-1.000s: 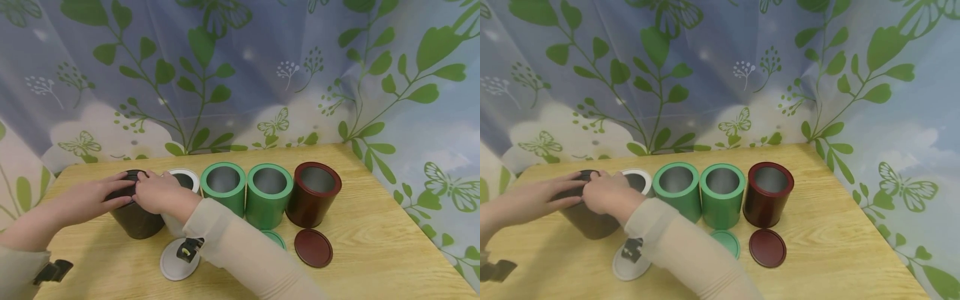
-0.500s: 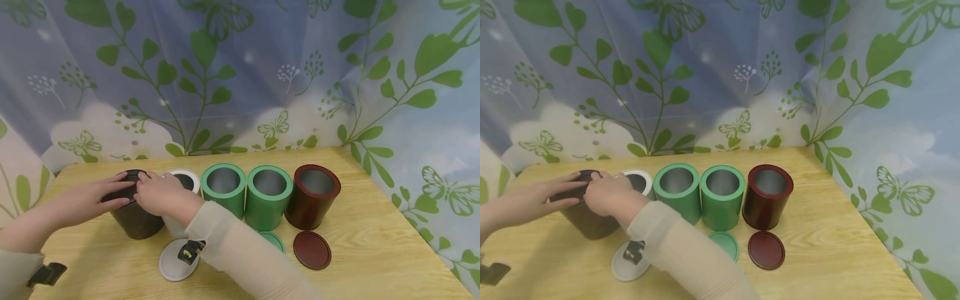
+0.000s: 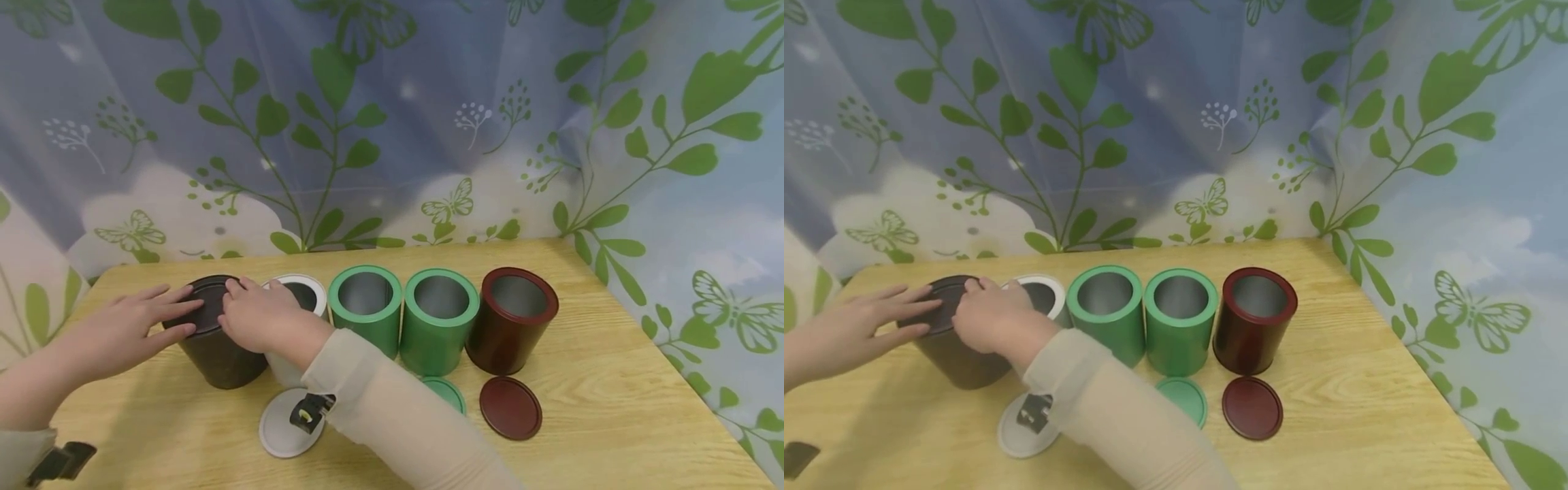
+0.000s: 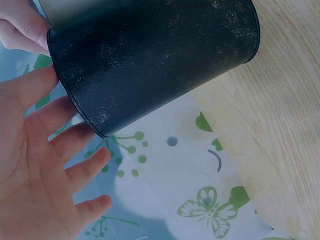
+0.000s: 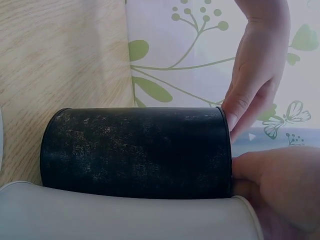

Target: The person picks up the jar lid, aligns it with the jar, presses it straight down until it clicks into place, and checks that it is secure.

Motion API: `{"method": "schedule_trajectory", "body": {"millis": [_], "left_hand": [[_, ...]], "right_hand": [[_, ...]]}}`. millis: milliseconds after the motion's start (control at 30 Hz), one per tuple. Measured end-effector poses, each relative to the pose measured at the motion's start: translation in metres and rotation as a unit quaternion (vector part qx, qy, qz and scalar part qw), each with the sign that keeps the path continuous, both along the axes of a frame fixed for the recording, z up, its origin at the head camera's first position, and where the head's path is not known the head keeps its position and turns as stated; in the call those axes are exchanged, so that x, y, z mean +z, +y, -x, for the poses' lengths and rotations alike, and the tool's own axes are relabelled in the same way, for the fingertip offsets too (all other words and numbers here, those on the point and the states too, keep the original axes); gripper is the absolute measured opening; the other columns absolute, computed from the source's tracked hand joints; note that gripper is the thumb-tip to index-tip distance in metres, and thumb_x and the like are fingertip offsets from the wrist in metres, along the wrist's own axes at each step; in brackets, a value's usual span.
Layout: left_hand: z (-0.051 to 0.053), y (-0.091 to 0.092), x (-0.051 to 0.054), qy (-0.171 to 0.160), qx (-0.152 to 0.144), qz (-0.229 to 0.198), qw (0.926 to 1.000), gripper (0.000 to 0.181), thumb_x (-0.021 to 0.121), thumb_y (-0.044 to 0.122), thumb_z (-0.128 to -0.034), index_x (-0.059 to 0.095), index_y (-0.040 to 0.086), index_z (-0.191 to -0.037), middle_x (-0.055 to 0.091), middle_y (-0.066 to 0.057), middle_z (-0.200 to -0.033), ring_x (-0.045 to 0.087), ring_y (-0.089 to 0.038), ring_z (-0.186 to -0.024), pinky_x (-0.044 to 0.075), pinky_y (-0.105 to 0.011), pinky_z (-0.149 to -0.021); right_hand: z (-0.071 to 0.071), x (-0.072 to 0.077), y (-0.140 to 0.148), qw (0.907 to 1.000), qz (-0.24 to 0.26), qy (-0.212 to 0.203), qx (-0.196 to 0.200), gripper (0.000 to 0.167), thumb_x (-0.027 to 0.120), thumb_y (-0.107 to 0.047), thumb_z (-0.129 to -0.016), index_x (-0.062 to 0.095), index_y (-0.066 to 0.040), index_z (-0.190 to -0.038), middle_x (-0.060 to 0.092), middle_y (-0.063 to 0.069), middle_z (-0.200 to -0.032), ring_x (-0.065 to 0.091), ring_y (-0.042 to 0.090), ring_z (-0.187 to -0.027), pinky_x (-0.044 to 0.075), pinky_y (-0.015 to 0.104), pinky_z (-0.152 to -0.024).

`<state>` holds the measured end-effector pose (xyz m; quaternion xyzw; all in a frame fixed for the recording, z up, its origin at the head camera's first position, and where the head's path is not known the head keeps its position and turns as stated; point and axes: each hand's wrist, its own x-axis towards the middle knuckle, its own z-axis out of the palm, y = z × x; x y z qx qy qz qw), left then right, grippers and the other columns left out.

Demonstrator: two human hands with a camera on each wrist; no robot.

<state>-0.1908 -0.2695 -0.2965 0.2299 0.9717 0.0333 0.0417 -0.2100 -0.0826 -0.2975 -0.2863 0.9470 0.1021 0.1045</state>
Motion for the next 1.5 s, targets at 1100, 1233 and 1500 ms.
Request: {"method": "schedule_trajectory", "body": {"millis": [1100,1233,1500], "left_hand": [[-0.03,-0.005,-0.033,0.059,0.074,-0.167,0.9814,0.051,0.033,0.028,-0.1023,0.027,0.003,-0.146,0.025,-0.023,-0.148,0.019,-0.05,-0.131,0.02,-0.07,-0.093],[-0.029,-0.002,-0.032,0.057,0.088,-0.168,0.9801,0.051,0.034,0.029,-0.1016,0.029,0.002,-0.145,0.026,-0.022,-0.147,0.02,-0.05,-0.131,0.02,-0.07,-0.093],[-0.024,0.004,-0.031,0.039,0.088,-0.167,0.9813,0.051,0.033,0.028,-0.1016,0.031,-0.003,-0.143,0.025,-0.023,-0.147,0.016,-0.052,-0.131,0.018,-0.071,-0.092]], "right_hand": [[-0.007,0.003,-0.005,1.0,-0.007,0.004,-0.005,0.049,0.017,-0.05,-0.1,0.017,-0.039,-0.147,0.0,-0.02,-0.152,0.0,0.002,-0.139,0.013,0.033,-0.112],[-0.006,0.002,-0.004,0.9999,-0.007,0.007,-0.006,0.049,0.016,-0.051,-0.1,0.016,-0.038,-0.147,-0.001,-0.02,-0.152,-0.001,0.002,-0.139,0.012,0.033,-0.113],[-0.004,-0.002,0.0,0.9998,-0.014,0.014,0.003,0.058,0.011,-0.055,-0.098,0.01,-0.03,-0.15,-0.001,-0.012,-0.154,-0.004,0.005,-0.139,0.006,0.035,-0.113]]}}
